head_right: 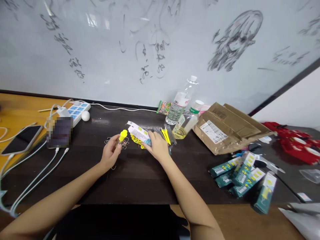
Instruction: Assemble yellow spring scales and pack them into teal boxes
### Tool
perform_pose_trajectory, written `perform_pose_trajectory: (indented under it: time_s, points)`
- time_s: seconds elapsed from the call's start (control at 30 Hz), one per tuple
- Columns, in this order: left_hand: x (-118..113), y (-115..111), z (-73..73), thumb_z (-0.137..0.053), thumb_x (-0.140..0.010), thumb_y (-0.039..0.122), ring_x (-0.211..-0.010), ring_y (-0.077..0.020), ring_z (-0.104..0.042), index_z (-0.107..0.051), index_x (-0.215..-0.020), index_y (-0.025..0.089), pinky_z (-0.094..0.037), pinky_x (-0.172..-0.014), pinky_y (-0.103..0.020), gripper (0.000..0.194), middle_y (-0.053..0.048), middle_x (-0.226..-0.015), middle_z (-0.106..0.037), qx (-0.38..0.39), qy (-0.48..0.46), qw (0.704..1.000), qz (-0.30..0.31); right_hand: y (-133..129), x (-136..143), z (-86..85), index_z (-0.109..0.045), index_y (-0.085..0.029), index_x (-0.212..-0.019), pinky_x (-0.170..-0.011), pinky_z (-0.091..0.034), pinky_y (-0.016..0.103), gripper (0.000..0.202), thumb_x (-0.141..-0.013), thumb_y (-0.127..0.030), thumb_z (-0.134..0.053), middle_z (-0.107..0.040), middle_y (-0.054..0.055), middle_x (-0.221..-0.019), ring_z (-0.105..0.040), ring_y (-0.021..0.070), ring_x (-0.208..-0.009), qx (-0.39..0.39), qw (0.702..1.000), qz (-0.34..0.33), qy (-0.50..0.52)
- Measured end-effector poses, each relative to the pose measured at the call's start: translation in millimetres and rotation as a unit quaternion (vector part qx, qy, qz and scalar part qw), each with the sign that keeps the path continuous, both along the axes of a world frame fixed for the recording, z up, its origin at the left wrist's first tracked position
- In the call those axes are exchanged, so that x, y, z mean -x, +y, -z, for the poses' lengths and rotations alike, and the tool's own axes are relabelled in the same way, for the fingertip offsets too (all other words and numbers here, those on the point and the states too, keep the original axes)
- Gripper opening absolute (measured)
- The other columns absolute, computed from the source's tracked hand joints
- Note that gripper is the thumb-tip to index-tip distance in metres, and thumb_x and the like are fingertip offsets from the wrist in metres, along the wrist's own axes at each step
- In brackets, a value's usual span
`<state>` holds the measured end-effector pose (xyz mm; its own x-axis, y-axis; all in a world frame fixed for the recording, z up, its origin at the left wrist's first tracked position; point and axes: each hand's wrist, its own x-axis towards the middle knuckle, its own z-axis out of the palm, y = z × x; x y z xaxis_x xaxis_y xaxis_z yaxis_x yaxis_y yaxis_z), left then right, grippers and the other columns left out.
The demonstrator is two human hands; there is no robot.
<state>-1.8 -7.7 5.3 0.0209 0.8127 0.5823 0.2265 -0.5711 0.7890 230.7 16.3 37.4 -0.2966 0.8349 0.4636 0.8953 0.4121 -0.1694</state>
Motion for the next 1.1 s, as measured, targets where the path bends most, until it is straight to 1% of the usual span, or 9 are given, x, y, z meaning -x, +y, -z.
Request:
perform_pose_trajectory:
  time_s: [0.1,0.17,0.23,0.33,0.4,0.5,0.63,0.87,1.1]
  points:
    - [2,-1,-2.7,-0.053,-0.087,0.028,-0.081,-0.0151,-0.062,-0.050,-0.113,0.017,-0.050,-0.076,-0.029,0.028,-0.005,-0.092,-0.064,-0.003,-0.007,1.000,-0.029,-10,-4,1.8,-0.053,-0.019,-0.122,-0.082,-0.051,0.040,0.048,-0.087,-0.052,-0.051,-0.062,0.015,-0.115,-0.062,0.0313,-0.102,0.050,0.997,-0.021,0.054]
    - [2,-1,-4.3,-0.055,-0.086,0.028,-0.078,-0.0142,-0.060,-0.052,-0.107,0.017,-0.048,-0.074,-0.028,0.023,-0.004,-0.088,-0.062,0.006,0.005,0.999,-0.050,-17,-9,-2.0,-0.052,-0.021,-0.123,-0.077,-0.054,0.038,0.045,-0.089,-0.051,-0.048,-0.064,0.013,-0.111,-0.066,0.0273,-0.093,0.143,0.976,-0.075,0.145]
    - [0,-2,-6.0,-0.057,-0.086,0.027,-0.072,-0.0129,-0.057,-0.053,-0.099,0.017,-0.046,-0.070,-0.026,0.017,-0.002,-0.083,-0.060,0.003,0.041,0.997,-0.061,-21,-15,-6.8,-0.047,-0.021,-0.125,-0.065,-0.055,0.034,0.045,-0.093,-0.051,-0.040,-0.068,0.009,-0.096,-0.068,0.0209,-0.073,0.300,0.909,-0.157,0.245]
    - [-2,-3,-8.6,-0.056,-0.085,0.026,-0.069,-0.0123,-0.054,-0.055,-0.091,0.018,-0.044,-0.067,-0.025,0.010,-0.001,-0.079,-0.057,-0.023,0.098,0.993,-0.063,-19,-24,-10.1,-0.039,-0.020,-0.128,-0.051,-0.052,0.028,0.046,-0.094,-0.052,-0.037,-0.068,0.004,-0.078,-0.065,0.0155,-0.055,0.503,0.764,-0.233,0.330]
    - [-3,-3,-9.2,-0.056,-0.086,0.025,-0.075,-0.0139,-0.055,-0.056,-0.093,0.018,-0.045,-0.071,-0.027,0.011,-0.002,-0.085,-0.058,-0.045,0.119,0.991,-0.053,-15,-29,-8.4,-0.041,-0.019,-0.127,-0.052,-0.053,0.027,0.048,-0.093,-0.053,-0.041,-0.069,0.005,-0.080,-0.066,0.0150,-0.057,0.558,0.721,-0.236,0.338]
    - [-3,0,-7.0,-0.058,-0.085,0.026,-0.090,-0.0173,-0.058,-0.058,-0.100,0.017,-0.047,-0.081,-0.030,0.017,-0.007,-0.100,-0.060,-0.072,0.137,0.987,-0.029,-9,-33,-3.0,-0.052,-0.019,-0.124,-0.072,-0.057,0.033,0.049,-0.090,-0.053,-0.047,-0.071,0.007,-0.098,-0.068,0.0171,-0.079,0.539,0.750,-0.230,0.306]
    - [-2,5,-1.4,-0.060,-0.084,0.028,-0.094,-0.0190,-0.060,-0.061,-0.101,0.017,-0.049,-0.083,-0.032,0.020,-0.008,-0.103,-0.062,-0.057,0.154,0.986,-0.009,-4,-33,2.2,-0.059,-0.018,-0.124,-0.103,-0.044,0.043,0.054,-0.090,-0.057,-0.045,-0.064,0.006,-0.124,-0.060,0.0228,-0.111,0.475,0.806,-0.232,0.267]
    - [-5,9,2.8,-0.062,-0.082,0.037,-0.085,-0.0190,-0.062,-0.062,-0.106,0.018,-0.051,-0.077,-0.032,0.031,-0.006,-0.097,-0.066,0.062,0.095,0.993,-0.003,-7,-30,1.8,-0.057,-0.022,-0.126,-0.105,-0.043,0.043,0.045,-0.095,-0.049,-0.037,-0.061,0.004,-0.128,-0.059,0.0208,-0.115,0.403,0.859,-0.235,0.213]
    - [-5,10,2.8,-0.064,-0.078,0.039,-0.063,-0.0119,-0.053,-0.060,-0.089,0.017,-0.045,-0.058,-0.023,0.025,0.001,-0.075,-0.059,0.140,0.059,0.988,0.026,-12,-19,7.8,-0.042,-0.020,-0.132,-0.097,-0.046,0.041,0.069,-0.074,-0.041,-0.072,-0.058,0.010,-0.125,-0.058,0.0255,-0.112,0.322,0.907,-0.218,0.160]
